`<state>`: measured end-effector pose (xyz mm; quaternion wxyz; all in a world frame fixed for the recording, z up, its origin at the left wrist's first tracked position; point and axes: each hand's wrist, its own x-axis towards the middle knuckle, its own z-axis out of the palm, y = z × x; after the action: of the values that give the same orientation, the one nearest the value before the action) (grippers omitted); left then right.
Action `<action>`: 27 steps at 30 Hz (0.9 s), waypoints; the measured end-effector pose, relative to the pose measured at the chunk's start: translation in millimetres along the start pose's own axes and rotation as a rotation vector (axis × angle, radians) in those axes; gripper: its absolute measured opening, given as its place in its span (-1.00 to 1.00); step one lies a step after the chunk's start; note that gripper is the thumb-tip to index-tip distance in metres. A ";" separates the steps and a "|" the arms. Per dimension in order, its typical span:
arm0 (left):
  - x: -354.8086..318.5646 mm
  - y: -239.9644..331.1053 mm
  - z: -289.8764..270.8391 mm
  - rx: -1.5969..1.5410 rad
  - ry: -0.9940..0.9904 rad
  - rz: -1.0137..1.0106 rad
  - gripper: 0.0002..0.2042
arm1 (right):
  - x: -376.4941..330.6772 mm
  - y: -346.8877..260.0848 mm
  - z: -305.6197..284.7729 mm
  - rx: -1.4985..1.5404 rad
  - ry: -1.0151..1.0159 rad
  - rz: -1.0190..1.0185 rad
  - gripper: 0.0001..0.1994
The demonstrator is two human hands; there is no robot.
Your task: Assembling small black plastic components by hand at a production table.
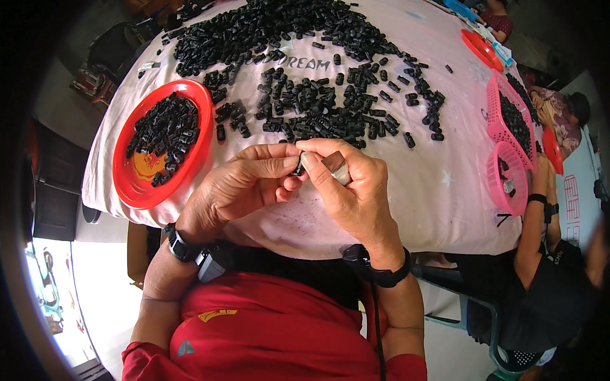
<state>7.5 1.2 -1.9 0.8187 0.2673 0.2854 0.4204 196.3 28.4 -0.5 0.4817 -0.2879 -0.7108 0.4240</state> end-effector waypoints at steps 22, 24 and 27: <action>-4.0 1.1 4.2 -0.065 -0.095 0.058 -0.71 | 0.9 -4.5 -5.8 -0.565 -0.016 -0.151 -0.52; -5.2 2.5 7.6 -0.050 -0.080 0.053 -0.73 | 0.7 -3.6 -6.3 -0.603 -0.011 -0.168 -0.51; -4.7 -0.1 5.7 -0.062 -0.074 0.055 -0.73 | 1.0 -3.7 -5.0 -0.659 0.004 -0.201 -0.49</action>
<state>9.3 -3.9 3.1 0.8248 0.2650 0.2344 0.4411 200.5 29.1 4.1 0.4037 -0.3574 -0.8334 0.1215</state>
